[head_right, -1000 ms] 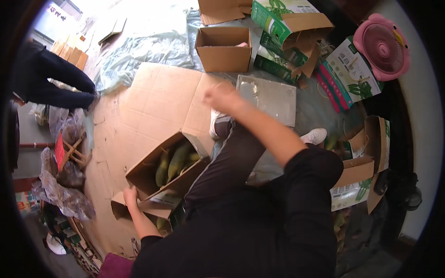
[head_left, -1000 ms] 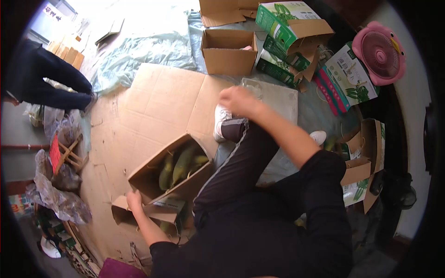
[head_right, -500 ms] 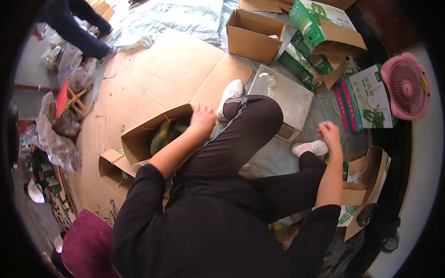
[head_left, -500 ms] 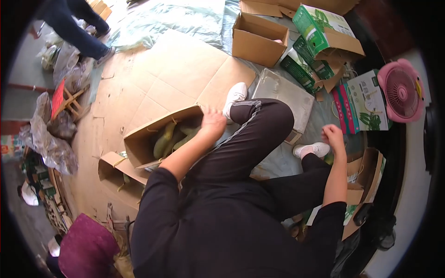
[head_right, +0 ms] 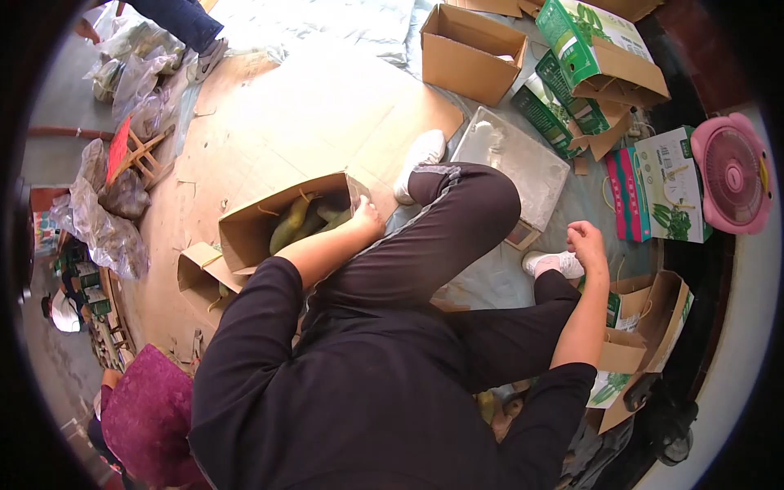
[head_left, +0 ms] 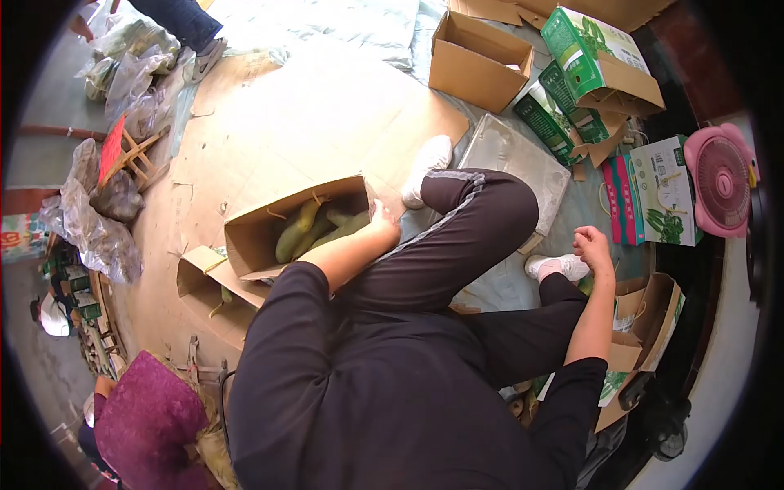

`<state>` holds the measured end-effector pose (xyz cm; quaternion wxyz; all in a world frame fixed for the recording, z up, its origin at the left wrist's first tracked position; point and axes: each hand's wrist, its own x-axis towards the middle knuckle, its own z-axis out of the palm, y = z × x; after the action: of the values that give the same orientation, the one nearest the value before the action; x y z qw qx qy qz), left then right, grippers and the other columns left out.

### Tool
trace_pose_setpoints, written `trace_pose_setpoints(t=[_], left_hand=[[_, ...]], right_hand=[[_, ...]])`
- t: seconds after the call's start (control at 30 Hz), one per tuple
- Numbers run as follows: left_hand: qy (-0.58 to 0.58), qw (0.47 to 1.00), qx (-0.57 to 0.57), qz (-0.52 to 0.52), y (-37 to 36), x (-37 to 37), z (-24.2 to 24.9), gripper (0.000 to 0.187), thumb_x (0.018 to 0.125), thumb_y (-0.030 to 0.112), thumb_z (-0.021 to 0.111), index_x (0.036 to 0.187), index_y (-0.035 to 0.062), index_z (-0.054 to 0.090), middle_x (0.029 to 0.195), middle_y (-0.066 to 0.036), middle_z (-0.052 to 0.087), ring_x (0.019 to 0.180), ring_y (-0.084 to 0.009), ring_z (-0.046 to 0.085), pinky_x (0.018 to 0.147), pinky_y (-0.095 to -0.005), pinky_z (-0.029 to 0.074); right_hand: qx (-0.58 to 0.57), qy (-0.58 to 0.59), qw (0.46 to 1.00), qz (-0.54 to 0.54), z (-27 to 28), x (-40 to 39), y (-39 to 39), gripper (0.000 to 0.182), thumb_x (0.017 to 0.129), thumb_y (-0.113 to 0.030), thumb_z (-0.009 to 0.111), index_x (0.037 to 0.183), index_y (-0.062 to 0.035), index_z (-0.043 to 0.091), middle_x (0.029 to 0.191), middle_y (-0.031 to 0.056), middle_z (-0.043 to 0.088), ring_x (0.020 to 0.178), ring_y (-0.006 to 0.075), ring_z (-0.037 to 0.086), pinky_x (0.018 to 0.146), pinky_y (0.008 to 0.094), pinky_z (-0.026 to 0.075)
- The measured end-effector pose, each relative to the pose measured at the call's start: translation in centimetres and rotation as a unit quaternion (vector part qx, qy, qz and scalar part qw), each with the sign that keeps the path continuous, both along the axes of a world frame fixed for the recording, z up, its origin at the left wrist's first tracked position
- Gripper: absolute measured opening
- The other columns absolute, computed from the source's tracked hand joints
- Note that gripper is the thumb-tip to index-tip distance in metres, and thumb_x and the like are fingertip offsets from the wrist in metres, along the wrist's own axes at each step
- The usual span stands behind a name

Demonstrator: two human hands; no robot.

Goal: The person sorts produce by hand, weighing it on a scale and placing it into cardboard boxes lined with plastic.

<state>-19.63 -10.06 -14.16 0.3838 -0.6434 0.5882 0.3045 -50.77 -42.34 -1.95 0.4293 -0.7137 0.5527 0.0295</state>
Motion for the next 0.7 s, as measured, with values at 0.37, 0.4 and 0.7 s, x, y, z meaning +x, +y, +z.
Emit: trace_pose_setpoints(t=[0.37,0.4,0.7], left_hand=[[0.023,0.991,-0.001,-0.130,7.6,1.5,0.8,0.027,0.084,0.030,0.050,0.097,0.0138,0.067,0.103,-0.002,0.064,0.107,-0.0195,0.051,0.098,-0.0486,0.024],[0.026,0.991,-0.012,-0.129,8.6,1.6,1.3,0.026,0.084,0.029,0.051,0.097,0.0125,0.067,0.104,-0.003,0.064,0.109,-0.0204,0.051,0.100,-0.0491,0.023],[-0.007,0.965,-0.038,-0.258,23.8,1.5,0.7,0.044,0.087,0.033,0.038,0.122,0.0118,0.055,0.132,-0.014,0.046,0.131,-0.0341,0.027,0.109,-0.0550,0.001]], right_hand=[[0.002,-0.025,1.000,-0.010,0.8,-0.4,0.2,0.020,0.081,-0.015,0.057,0.098,-0.0036,0.060,0.073,0.0046,0.061,0.054,0.0106,0.055,0.045,0.0238,0.039],[0.001,-0.029,1.000,-0.006,0.7,-0.6,0.0,0.020,0.081,-0.015,0.058,0.097,-0.0034,0.060,0.074,0.0049,0.061,0.055,0.0110,0.055,0.046,0.0245,0.041],[-0.123,-0.053,0.986,0.100,-3.2,-1.2,-1.3,0.021,0.079,-0.015,0.059,0.097,-0.0062,0.063,0.081,0.0062,0.064,0.070,0.0140,0.059,0.063,0.0308,0.048]])
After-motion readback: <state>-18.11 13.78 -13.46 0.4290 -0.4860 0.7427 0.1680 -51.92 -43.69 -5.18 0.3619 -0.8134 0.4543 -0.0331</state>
